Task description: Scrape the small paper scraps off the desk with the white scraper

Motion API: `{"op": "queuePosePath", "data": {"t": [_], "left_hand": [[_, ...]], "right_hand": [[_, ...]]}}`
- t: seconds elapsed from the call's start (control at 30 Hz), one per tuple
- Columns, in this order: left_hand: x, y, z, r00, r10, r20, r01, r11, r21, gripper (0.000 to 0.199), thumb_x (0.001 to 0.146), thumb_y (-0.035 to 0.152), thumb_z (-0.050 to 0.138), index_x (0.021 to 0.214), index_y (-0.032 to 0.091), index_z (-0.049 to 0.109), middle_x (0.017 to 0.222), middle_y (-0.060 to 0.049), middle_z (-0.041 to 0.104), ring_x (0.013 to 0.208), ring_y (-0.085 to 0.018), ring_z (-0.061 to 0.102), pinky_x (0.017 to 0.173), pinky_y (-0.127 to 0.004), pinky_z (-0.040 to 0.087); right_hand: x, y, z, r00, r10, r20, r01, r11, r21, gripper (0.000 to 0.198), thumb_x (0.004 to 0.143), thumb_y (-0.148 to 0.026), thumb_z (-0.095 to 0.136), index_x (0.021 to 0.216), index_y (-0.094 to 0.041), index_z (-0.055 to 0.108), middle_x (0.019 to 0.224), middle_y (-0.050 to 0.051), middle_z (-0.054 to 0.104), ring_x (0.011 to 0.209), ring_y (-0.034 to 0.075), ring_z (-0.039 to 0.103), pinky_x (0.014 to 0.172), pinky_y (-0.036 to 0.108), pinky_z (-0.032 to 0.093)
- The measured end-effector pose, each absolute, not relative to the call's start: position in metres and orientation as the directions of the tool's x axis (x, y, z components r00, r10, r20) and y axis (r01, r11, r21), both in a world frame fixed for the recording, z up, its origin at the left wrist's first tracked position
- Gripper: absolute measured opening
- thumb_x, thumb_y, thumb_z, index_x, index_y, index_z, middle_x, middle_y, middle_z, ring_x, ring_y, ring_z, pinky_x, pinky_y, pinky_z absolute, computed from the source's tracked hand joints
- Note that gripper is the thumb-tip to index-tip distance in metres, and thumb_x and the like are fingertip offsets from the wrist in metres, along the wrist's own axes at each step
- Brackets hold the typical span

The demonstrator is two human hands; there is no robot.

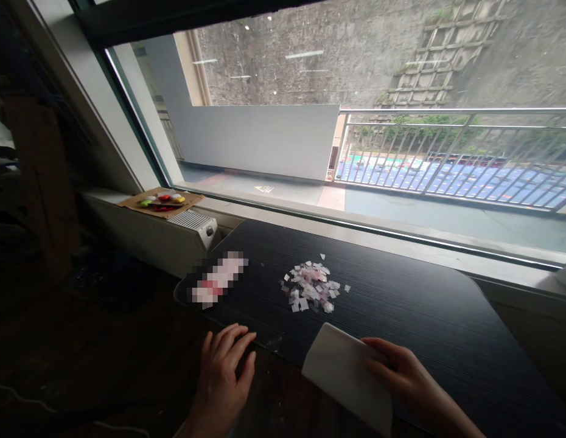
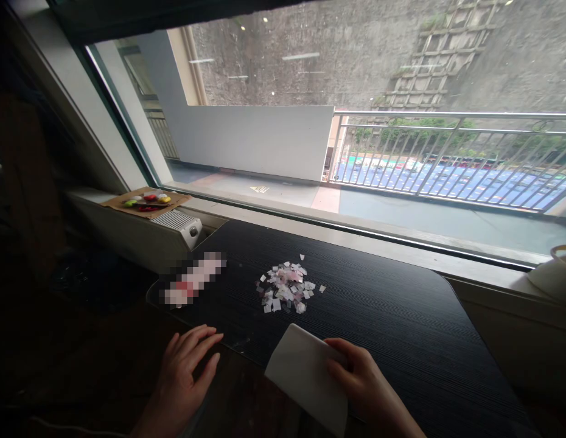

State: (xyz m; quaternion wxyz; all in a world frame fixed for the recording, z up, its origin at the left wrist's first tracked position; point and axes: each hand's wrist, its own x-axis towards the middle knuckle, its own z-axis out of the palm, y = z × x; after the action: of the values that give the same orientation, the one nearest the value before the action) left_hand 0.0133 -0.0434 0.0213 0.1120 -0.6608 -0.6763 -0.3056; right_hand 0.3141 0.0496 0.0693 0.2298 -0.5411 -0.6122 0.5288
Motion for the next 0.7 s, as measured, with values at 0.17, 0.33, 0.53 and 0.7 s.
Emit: {"op": "queuePosePath", "data": {"t": [0.17,0.33,0.53,0.7], "left_hand": [[0.015,-0.043,0.02,-0.112,0.823,0.557,0.961,-0.054,0.273,0.027,0.083,0.02,0.047,0.102,0.027,0.065,0.102,-0.005,0.069,0.1,-0.024,0.062,0.097,-0.049,0.036],[0.015,-0.043,0.019,-0.09,0.82,0.565,0.965,-0.068,0.253,0.027,0.083,0.021,0.048,0.102,0.026,0.066,0.103,-0.005,0.068,0.1,-0.024,0.062,0.096,-0.048,0.037],[0.01,-0.046,0.017,-0.076,0.815,0.574,0.97,-0.073,0.233,0.027,0.084,0.021,0.047,0.103,0.026,0.065,0.103,-0.005,0.068,0.099,-0.025,0.062,0.093,-0.049,0.038],[0.01,-0.047,0.016,-0.091,0.809,0.581,0.967,-0.068,0.246,0.026,0.083,0.021,0.047,0.101,0.026,0.066,0.102,-0.005,0.069,0.098,-0.024,0.063,0.094,-0.048,0.037]], "right_hand": [[0.321,0.055,0.074,-0.146,0.985,-0.096,0.555,0.001,-0.832,0.049,0.073,-0.046,0.054,0.106,-0.014,0.07,0.082,0.009,0.075,0.069,0.026,0.067,0.059,0.033,0.052],[0.31,0.079,0.075,-0.068,0.997,0.024,0.641,0.062,-0.765,0.051,0.079,-0.045,0.048,0.115,-0.014,0.066,0.086,0.011,0.074,0.072,0.027,0.067,0.061,0.036,0.052],[0.297,0.081,0.08,-0.096,0.995,0.018,0.647,0.077,-0.759,0.046,0.079,-0.041,0.048,0.111,-0.014,0.067,0.085,0.01,0.073,0.074,0.026,0.067,0.063,0.035,0.05],[0.301,0.079,0.088,-0.094,0.995,0.035,0.682,0.09,-0.726,0.046,0.077,-0.04,0.047,0.109,-0.015,0.069,0.079,0.009,0.073,0.068,0.025,0.065,0.059,0.034,0.049]]}}
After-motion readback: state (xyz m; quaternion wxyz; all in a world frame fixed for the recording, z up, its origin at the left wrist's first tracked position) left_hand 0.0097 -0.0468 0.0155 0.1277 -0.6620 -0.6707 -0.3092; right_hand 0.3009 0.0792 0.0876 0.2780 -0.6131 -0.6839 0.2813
